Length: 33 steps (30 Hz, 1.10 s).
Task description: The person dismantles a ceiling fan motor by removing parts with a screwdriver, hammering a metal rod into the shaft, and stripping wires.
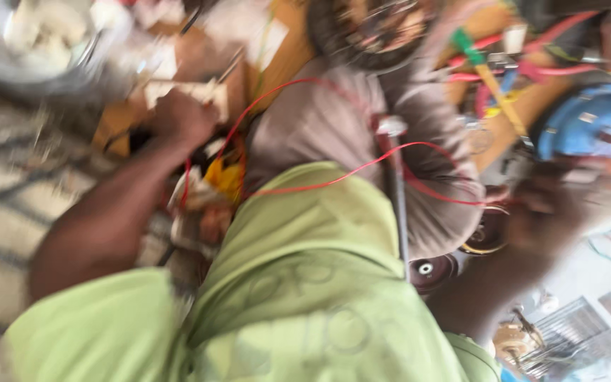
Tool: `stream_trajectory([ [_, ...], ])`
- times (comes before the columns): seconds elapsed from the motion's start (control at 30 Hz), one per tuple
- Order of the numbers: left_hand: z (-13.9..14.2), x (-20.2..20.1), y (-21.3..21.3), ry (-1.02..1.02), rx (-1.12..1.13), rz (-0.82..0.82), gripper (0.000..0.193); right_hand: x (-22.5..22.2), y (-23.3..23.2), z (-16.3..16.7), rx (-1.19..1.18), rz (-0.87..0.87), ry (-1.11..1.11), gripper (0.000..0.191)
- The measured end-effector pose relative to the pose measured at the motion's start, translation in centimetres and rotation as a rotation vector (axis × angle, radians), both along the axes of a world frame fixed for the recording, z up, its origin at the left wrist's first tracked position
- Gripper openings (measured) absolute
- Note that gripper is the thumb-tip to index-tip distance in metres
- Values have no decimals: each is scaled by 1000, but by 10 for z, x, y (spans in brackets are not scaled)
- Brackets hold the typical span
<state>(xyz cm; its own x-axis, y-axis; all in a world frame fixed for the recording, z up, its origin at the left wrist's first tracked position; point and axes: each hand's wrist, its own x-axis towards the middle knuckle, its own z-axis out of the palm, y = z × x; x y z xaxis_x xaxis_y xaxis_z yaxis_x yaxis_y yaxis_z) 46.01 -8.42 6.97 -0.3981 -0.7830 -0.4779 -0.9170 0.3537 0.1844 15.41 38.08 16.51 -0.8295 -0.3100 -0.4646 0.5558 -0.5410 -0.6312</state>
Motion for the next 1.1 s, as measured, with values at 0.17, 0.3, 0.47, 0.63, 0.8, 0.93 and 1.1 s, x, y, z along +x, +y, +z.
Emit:
stream_trajectory([
  [0.17,116,-76,49,574,221,-342,12,71,-75,8,163,179,237,35],
  [0.3,150,-106,139,1263,881,-222,20,103,-115,9,70,327,183,17],
  [0.47,143,-119,170,1113,1278,263,20,111,-135,8,-27,487,126,13],
  [0.63,141,-109,147,1344,1221,333,19,101,-130,11,-39,225,85,10],
  [0.8,126,-69,103,1397,1125,442,19,69,-108,8,22,8,96,25],
  [0.93,121,-61,85,1288,950,440,20,61,-92,-2,37,50,128,17],
  [1.1,131,-81,81,1033,615,182,20,70,-87,-15,137,102,118,16],
])
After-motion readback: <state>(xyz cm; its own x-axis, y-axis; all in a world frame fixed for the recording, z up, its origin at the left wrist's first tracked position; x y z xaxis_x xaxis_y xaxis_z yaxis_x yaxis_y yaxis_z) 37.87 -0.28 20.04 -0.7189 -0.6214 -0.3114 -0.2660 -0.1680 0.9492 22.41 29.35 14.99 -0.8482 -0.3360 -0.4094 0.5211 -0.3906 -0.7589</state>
